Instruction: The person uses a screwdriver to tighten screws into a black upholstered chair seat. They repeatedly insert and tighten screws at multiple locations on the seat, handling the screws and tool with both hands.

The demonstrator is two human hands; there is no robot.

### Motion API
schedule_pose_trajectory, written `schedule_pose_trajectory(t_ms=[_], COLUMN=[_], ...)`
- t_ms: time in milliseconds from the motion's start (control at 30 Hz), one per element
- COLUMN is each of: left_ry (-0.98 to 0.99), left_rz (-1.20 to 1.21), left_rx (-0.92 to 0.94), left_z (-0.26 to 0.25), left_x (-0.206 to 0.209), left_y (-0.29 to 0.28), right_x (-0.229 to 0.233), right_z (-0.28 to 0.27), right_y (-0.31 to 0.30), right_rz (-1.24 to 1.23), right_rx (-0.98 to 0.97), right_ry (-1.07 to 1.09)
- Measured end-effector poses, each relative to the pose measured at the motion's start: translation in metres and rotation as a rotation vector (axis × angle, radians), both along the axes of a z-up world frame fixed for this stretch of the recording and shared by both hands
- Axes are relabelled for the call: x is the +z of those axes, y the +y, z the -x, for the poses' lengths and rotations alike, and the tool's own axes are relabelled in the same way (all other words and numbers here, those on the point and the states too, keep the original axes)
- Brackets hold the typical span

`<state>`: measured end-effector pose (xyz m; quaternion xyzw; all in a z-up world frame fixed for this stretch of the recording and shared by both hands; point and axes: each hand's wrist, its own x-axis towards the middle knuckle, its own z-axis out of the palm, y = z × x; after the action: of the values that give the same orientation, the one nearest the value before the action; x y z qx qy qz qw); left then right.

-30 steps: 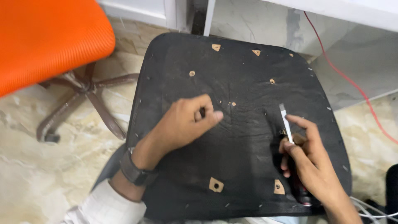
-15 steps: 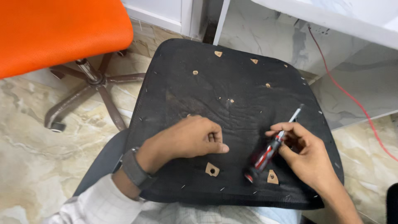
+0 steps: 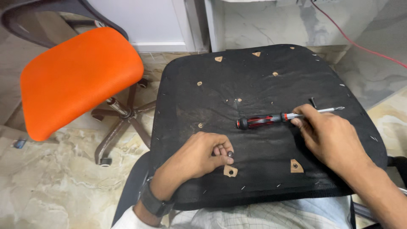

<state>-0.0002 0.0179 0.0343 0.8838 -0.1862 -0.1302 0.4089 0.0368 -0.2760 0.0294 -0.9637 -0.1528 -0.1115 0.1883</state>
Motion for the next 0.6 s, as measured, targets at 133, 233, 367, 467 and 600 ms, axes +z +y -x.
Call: schedule_pose_trajectory(t_ms=[133, 233, 367, 467, 600], left_ry=[-0.026, -0.162, -0.229, -0.317, -0.248], left_rz=[-0.035, 0.010, 0.044, 0.021, -0.001], left_rx=[0.008, -0.005, 0.001, 0.004, 0.031], left_z=[0.013, 0.021, 0.025, 0.031, 0.031], left_x=[-0.011, -0.020, -0.024, -0.023, -0.024], left_y=[-0.006, -0.007, -0.003, -0.004, -0.007], right_x=[0.002, 0.001, 0.005, 0.007, 0.013], right_z=[0.013, 0.022, 0.026, 0.025, 0.026], right_y=[-0.004, -0.001, -0.004, -0.007, -0.003], right_rz=[0.350, 0.431, 0.439, 0.371, 0.332], right_rx=[-0.196, -0.212, -0.177, -0.115, -0.192], right_ry=[0.068, -0.032, -0.112, -0.166, -0.043])
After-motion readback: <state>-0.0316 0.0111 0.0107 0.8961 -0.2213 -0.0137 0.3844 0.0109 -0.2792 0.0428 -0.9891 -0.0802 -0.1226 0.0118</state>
